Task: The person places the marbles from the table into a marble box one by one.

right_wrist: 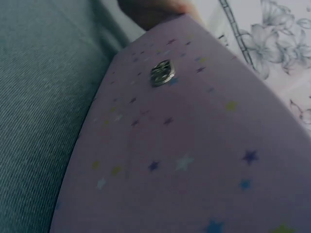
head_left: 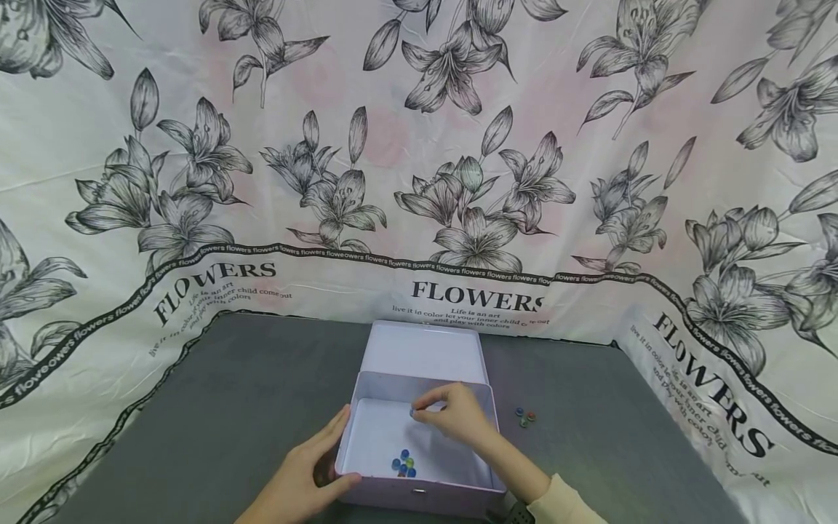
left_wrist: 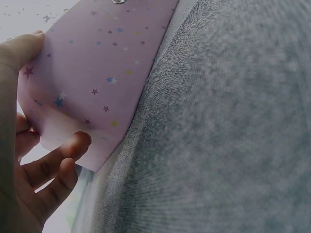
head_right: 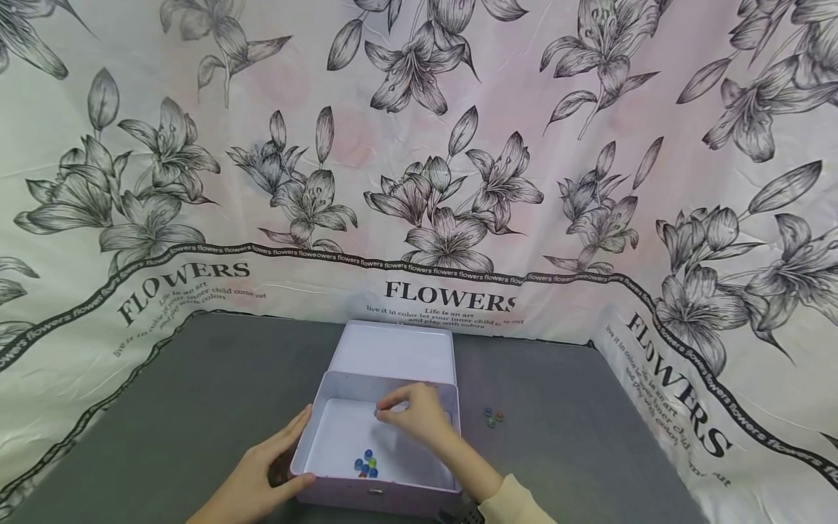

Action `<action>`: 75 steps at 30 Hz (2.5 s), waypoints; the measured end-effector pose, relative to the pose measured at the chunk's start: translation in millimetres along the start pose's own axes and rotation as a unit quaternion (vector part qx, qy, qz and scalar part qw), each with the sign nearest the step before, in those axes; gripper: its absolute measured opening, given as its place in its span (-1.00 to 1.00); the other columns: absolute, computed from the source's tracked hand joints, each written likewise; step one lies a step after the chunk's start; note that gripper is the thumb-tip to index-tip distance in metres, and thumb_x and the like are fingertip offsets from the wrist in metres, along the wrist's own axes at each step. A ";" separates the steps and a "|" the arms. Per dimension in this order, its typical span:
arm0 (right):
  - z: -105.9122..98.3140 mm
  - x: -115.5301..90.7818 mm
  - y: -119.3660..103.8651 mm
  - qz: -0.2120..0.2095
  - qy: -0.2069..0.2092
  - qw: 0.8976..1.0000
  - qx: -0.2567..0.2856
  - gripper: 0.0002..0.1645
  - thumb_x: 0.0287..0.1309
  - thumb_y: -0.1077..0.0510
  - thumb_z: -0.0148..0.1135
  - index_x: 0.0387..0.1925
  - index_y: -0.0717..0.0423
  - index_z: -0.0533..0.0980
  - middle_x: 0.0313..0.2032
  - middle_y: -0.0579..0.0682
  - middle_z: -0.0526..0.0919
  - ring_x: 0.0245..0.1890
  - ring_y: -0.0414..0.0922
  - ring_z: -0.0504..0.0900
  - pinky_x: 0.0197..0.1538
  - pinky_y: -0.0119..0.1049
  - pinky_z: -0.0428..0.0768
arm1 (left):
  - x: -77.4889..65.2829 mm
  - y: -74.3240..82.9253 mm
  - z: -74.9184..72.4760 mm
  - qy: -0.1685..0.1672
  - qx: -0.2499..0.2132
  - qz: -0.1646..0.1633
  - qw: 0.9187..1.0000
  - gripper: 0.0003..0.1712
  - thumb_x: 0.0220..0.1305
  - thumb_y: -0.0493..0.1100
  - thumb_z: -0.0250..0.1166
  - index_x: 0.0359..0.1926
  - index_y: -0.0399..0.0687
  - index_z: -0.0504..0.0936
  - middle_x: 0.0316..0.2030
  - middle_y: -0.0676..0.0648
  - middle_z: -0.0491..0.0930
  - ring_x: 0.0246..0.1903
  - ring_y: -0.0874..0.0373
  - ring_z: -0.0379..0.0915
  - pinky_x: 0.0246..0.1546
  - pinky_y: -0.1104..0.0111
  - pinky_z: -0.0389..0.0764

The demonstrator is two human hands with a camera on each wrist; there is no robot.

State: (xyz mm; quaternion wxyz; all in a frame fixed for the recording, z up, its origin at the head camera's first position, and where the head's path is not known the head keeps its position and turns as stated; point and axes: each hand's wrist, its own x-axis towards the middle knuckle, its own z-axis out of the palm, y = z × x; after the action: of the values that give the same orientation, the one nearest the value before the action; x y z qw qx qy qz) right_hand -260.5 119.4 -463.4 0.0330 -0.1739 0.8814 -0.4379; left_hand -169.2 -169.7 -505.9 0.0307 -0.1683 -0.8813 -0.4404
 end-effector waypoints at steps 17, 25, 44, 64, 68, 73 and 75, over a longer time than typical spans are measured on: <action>10.2 -2.3 -5.3 -0.054 -0.039 0.990 -0.120 -0.90 0.03 0.26 0.62 -0.38 0.05 0.81 -0.33 -0.09 0.85 -0.15 0.01 0.77 -0.01 0.13 0.69 | -1.7 -2.5 -1.6 0.004 -0.003 -0.005 1.000 0.11 0.23 0.23 0.55 0.66 0.07 0.23 0.63 0.09 0.12 0.54 0.04 0.19 0.41 0.24 0.41; 8.6 -1.9 -3.7 -0.049 -0.010 0.991 -0.121 -0.90 0.08 0.24 0.58 -0.31 0.05 0.83 -0.30 -0.11 0.85 -0.11 0.01 0.77 0.00 0.05 0.69 | -1.9 -1.9 -1.2 0.004 0.003 0.003 1.000 0.11 0.24 0.25 0.53 0.66 0.04 0.23 0.63 0.05 0.14 0.54 0.00 0.20 0.41 0.19 0.44; -17.7 -4.7 -4.7 0.003 0.063 0.988 0.140 -0.69 0.25 0.08 0.54 -0.03 0.14 0.79 -0.52 -0.05 0.68 -0.75 -0.27 0.27 -0.63 -0.43 0.16 | 1.1 -1.3 0.7 -0.005 -0.014 -0.003 1.000 0.12 0.23 0.21 0.56 0.66 0.07 0.20 0.64 0.05 0.12 0.57 0.05 0.13 0.46 0.21 0.35; -43.4 -17.6 14.6 -0.020 0.138 0.981 0.138 -0.70 0.25 0.12 0.54 -0.01 0.12 0.79 -0.57 -0.06 0.57 -0.72 -0.27 0.34 -0.60 -0.44 0.30 | 1.7 -1.2 1.1 -0.006 0.005 -0.015 1.000 0.12 0.26 0.29 0.50 0.66 0.04 0.20 0.64 0.01 0.13 0.56 -0.02 0.17 0.43 -0.04 0.41; -55.9 -23.7 30.2 -0.012 0.155 0.979 0.134 -0.66 0.26 0.12 0.54 0.02 0.17 0.77 -0.66 -0.04 0.50 -0.73 -0.28 0.32 -0.62 -0.43 0.34 | 1.5 -0.9 0.9 -0.008 0.007 -0.015 1.000 0.12 0.27 0.29 0.50 0.66 0.02 0.20 0.64 0.02 0.13 0.57 -0.03 0.16 0.43 -0.05 0.41; -73.0 -33.0 52.1 0.009 0.180 0.976 0.125 -0.66 0.26 0.14 0.54 0.02 0.20 0.76 -0.60 -0.08 0.60 -0.74 -0.30 0.29 -0.62 -0.43 0.35 | -0.1 -0.4 -0.9 -0.007 0.015 -0.015 1.000 0.11 0.27 0.29 0.50 0.66 0.02 0.21 0.64 0.02 0.13 0.56 -0.05 0.17 0.41 -0.10 0.42; -80.7 -37.3 61.5 0.018 0.189 0.974 0.126 -0.66 0.26 0.15 0.54 0.02 0.21 0.76 -0.56 -0.09 0.66 -0.74 -0.31 0.29 -0.63 -0.43 0.32 | -0.2 0.0 -1.5 -0.007 0.015 -0.016 1.000 0.11 0.27 0.30 0.50 0.66 0.02 0.21 0.64 0.02 0.13 0.56 -0.06 0.18 0.40 -0.12 0.43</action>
State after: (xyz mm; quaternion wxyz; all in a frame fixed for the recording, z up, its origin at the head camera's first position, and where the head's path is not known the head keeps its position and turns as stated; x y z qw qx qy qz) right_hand -259.6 227.5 -465.5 -0.1051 -0.0666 0.8126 -0.5695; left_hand -169.1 -170.9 -504.9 0.0201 -0.1570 -0.8906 -0.4263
